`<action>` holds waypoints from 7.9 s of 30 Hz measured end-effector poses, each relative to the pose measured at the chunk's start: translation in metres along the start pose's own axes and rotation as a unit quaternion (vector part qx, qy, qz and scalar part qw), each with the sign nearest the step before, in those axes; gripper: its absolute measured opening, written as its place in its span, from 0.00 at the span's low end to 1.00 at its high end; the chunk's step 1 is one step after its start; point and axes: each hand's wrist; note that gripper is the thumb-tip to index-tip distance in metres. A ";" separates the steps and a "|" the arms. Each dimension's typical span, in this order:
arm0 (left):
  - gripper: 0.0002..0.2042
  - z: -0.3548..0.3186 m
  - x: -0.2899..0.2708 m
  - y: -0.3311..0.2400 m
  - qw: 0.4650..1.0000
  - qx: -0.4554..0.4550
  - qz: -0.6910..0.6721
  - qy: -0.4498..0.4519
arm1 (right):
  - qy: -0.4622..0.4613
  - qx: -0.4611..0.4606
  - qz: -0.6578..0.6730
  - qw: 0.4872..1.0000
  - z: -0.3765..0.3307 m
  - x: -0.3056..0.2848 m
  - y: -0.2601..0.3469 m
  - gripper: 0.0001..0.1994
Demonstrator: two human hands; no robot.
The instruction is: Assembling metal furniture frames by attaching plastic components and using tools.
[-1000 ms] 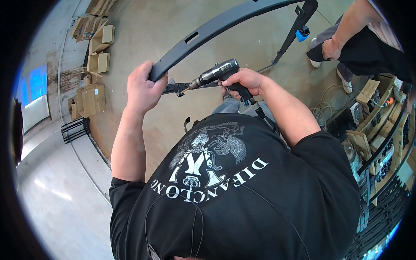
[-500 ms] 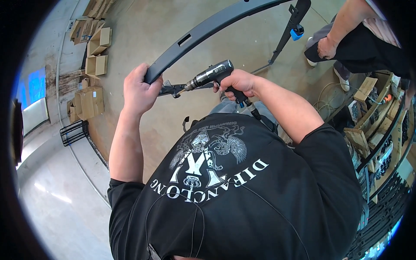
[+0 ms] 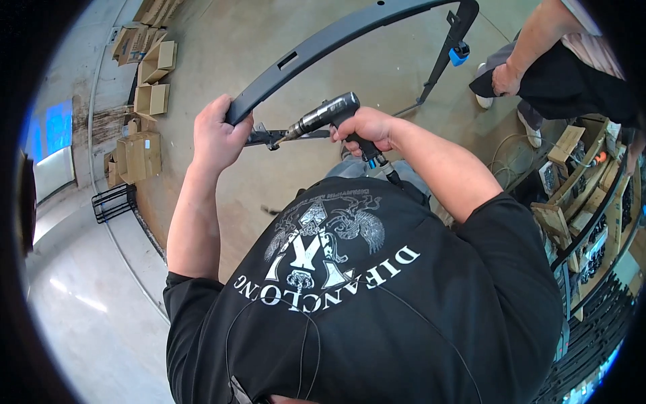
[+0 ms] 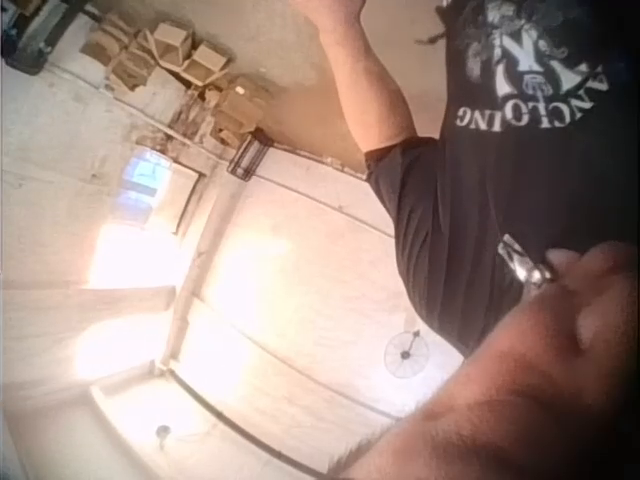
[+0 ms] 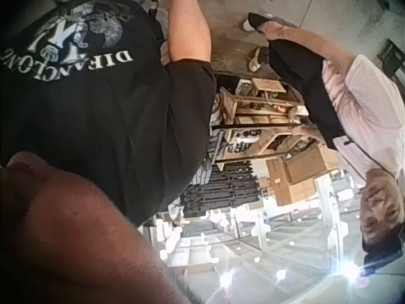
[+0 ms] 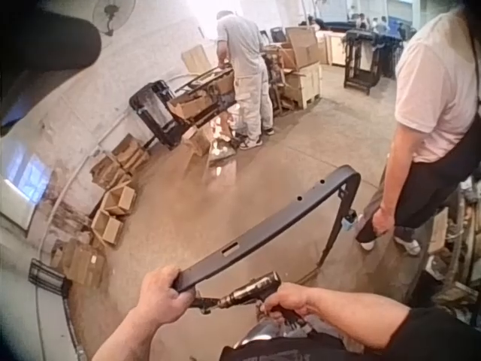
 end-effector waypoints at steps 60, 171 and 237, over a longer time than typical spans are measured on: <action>0.10 0.000 0.000 -0.001 1.000 -0.014 0.010 -0.003 | 0.004 0.021 0.018 1.000 -0.007 0.013 0.006 0.04; 0.09 -0.013 0.017 0.006 0.998 0.051 0.010 -0.041 | -0.059 -0.068 0.025 0.996 -0.052 -0.089 -0.018 0.14; 0.10 -0.024 0.006 0.014 0.999 0.032 -0.017 -0.029 | -0.692 -0.464 -0.477 0.280 -0.223 0.000 -0.039 0.32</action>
Point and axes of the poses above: each hand's wrist, its own z-axis towards the middle knuckle, its own x-axis out of the palm, y = z × x, and after that the axes turned 12 degrees about z, right-handed
